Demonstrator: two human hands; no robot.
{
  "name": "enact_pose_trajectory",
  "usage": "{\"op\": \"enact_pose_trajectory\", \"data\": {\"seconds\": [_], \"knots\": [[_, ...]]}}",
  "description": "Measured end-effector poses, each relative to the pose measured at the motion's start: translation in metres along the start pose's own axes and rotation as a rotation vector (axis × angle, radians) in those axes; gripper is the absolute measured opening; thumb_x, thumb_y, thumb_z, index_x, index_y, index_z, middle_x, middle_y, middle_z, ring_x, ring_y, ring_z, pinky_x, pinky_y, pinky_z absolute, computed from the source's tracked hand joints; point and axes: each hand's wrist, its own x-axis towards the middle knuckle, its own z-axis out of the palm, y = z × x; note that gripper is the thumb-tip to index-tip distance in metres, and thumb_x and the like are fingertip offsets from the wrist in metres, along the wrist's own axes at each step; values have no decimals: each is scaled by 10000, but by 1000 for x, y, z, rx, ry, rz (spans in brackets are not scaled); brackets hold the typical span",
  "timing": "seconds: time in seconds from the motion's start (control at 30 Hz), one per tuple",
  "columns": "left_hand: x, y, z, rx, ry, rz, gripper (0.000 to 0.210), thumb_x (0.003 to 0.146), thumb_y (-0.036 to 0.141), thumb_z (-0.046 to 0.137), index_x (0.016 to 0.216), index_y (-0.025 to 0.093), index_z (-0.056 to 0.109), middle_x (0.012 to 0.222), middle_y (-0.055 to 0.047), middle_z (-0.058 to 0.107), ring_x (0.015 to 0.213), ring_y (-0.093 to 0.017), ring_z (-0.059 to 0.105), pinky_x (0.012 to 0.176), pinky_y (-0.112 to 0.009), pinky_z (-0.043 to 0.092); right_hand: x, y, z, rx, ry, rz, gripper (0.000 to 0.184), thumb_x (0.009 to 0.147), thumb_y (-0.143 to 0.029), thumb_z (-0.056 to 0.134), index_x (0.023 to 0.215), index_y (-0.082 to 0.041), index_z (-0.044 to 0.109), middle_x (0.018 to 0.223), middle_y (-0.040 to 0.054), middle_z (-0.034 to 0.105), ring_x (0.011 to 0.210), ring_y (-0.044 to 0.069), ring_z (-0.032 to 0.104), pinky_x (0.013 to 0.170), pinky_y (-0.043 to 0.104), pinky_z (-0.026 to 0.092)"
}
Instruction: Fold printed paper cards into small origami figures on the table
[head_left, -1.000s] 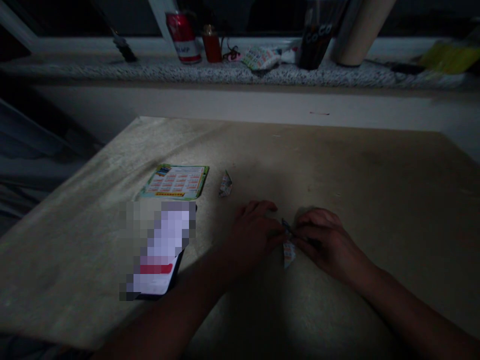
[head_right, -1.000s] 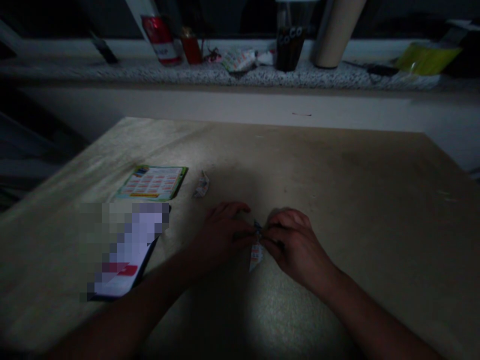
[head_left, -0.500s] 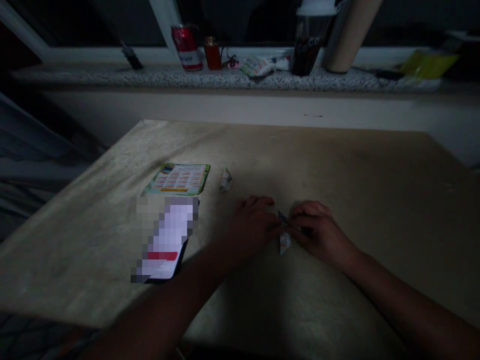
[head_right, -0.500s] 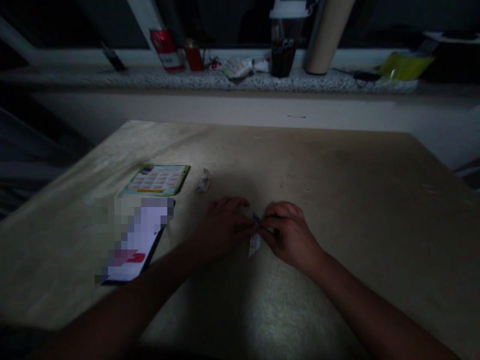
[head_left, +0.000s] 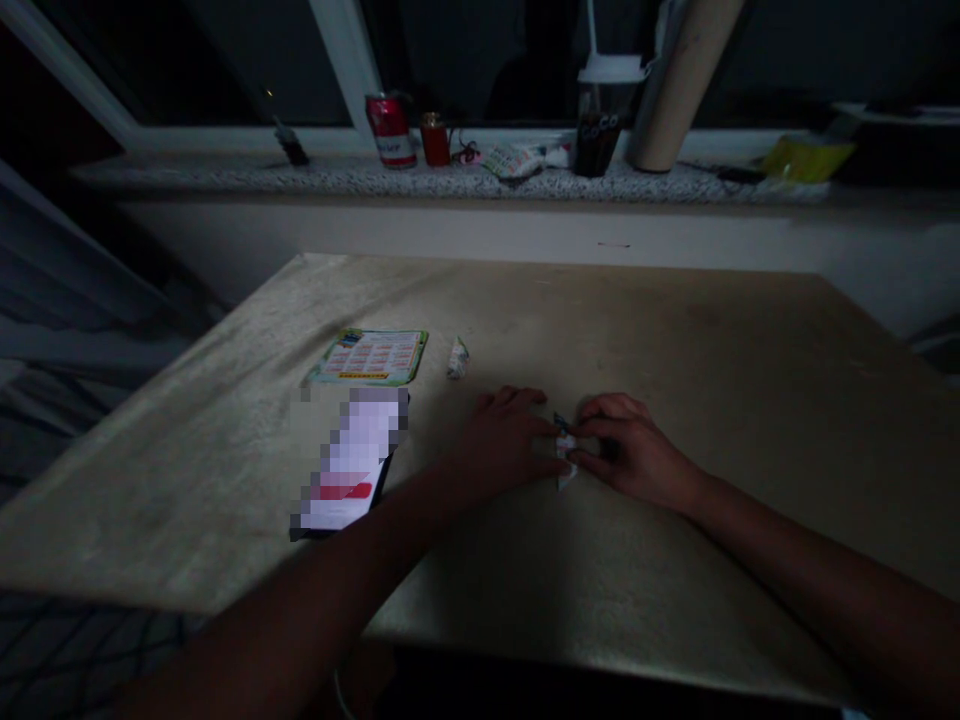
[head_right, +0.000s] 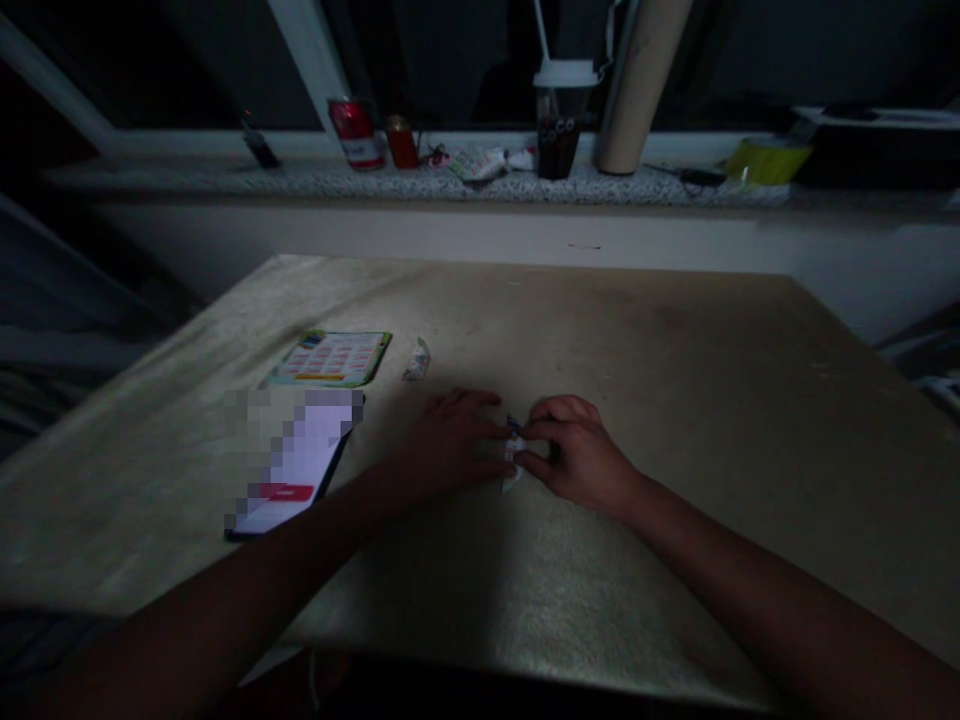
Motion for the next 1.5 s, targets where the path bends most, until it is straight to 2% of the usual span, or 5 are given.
{"op": "enact_pose_trajectory", "data": {"seconds": [0.43, 0.8, 1.03, 1.33, 1.5], "knots": [[-7, 5, -13, 19, -65, 24, 540, 789, 624, 741, 1247, 339, 718, 1494, -117, 538, 1395, -359, 457, 1131, -582, 331, -2, -3, -2, -1, -23, -21, 246, 821, -341, 780, 1033, -219, 747, 1078, 91, 672, 1051, 278, 621, 976, 484, 452], [-10, 1, -5, 63, -19, 84, 589, 781, 621, 750, 1296, 346, 678, 1494, -137, 518, 1349, -383, 490, 1085, -598, 358, -3, -6, -4, 26, -46, -11, 275, 786, -323, 795, 1024, -217, 708, 1089, 86, 651, 1085, 290, 587, 995, 503, 425], [-13, -3, -3, 70, -12, 88, 604, 788, 620, 747, 1320, 351, 654, 1501, -123, 508, 1362, -349, 482, 1112, -561, 341, -4, -12, -7, 28, -57, 9, 341, 749, -311, 807, 1055, -203, 702, 1100, 95, 635, 1101, 295, 569, 1008, 498, 426], [-18, -5, -2, 53, -20, 104, 769, 678, 656, 819, 1343, 324, 623, 1521, -126, 487, 1364, -367, 462, 1116, -579, 329, -4, -9, -7, 62, -72, 12, 471, 685, -367, 868, 1101, -213, 710, 1127, 91, 634, 1111, 296, 566, 1033, 505, 411], [-22, 5, -3, 39, 11, 169, 606, 804, 557, 771, 1308, 253, 626, 1429, -115, 567, 1287, -333, 523, 1099, -532, 365, -3, -7, -8, 60, -74, -16, 447, 757, -417, 837, 1132, -208, 716, 1103, 97, 647, 1100, 292, 574, 1014, 497, 422]]}}
